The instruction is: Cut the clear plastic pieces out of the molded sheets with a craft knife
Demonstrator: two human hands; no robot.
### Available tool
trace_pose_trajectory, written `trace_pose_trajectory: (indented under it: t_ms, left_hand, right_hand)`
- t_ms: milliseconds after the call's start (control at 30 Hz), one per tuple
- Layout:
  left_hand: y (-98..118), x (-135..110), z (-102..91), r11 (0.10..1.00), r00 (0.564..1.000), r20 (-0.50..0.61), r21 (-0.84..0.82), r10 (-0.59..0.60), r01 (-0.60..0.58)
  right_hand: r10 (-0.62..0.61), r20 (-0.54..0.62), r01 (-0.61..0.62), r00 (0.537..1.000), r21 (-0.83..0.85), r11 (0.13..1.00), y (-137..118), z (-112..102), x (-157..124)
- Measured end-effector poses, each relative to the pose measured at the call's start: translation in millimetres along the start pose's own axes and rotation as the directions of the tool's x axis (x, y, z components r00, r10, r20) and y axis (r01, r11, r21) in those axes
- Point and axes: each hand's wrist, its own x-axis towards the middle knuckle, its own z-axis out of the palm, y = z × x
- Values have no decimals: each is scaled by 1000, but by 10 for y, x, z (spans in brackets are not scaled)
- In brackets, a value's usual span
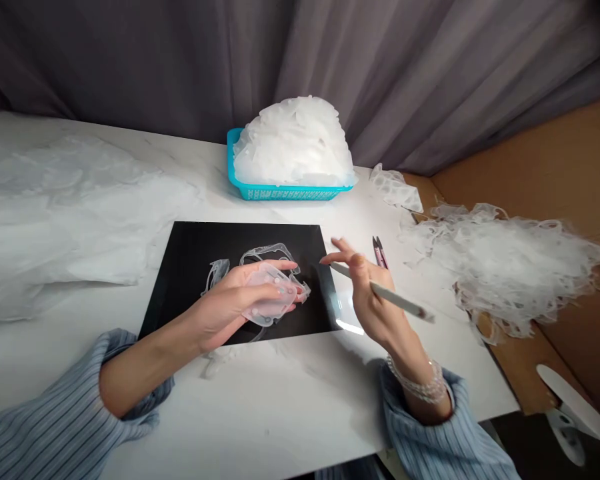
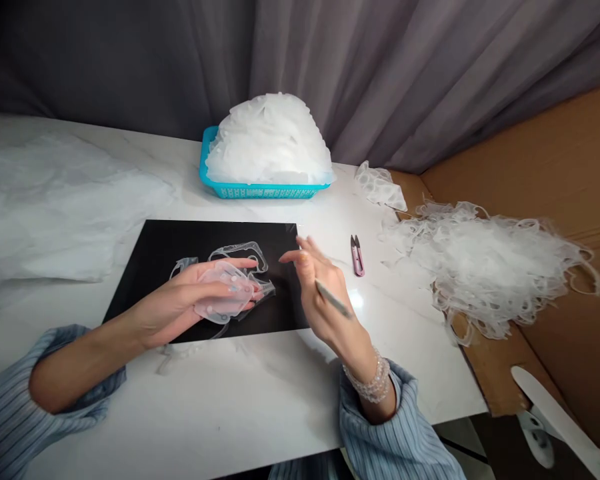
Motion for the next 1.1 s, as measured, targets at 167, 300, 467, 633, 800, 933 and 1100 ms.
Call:
trace_pose_trajectory:
  t_ms: [167,300,467,633,800,933,1100]
  left_hand:
    - [-53,20,25,988,997,-35,135,75,-69]
    - [-89,19,22,976,993,-56,200,102,-89]
    - [-78,-2,26,966,993,-21,234,120,-112]
    - [-18,-56,37,949,989,38,277,145,-150]
    - [42,-123,84,943,990,87,304,115,-136]
    - [58,-135,100,950,990,88,285,107,-128]
    - [65,-143,104,938,991,79,321,111,-131]
  right_hand:
    - [-126,177,135,976,-35,990,-85,48,-33]
    - [-105,298,80,949,95,992,-132,110,-60]
    - [-120,295,75,948,159,984,-142,135,-78]
    - [-238,223,222,945,93,971,-252,135,-145]
    - [-276,110,294,955,-216,931,16,221,-98]
    - [-46,22,50,999,-331,942,261,120,-1]
    - [101,-75,-112,992,-146,983,28,-24,-45]
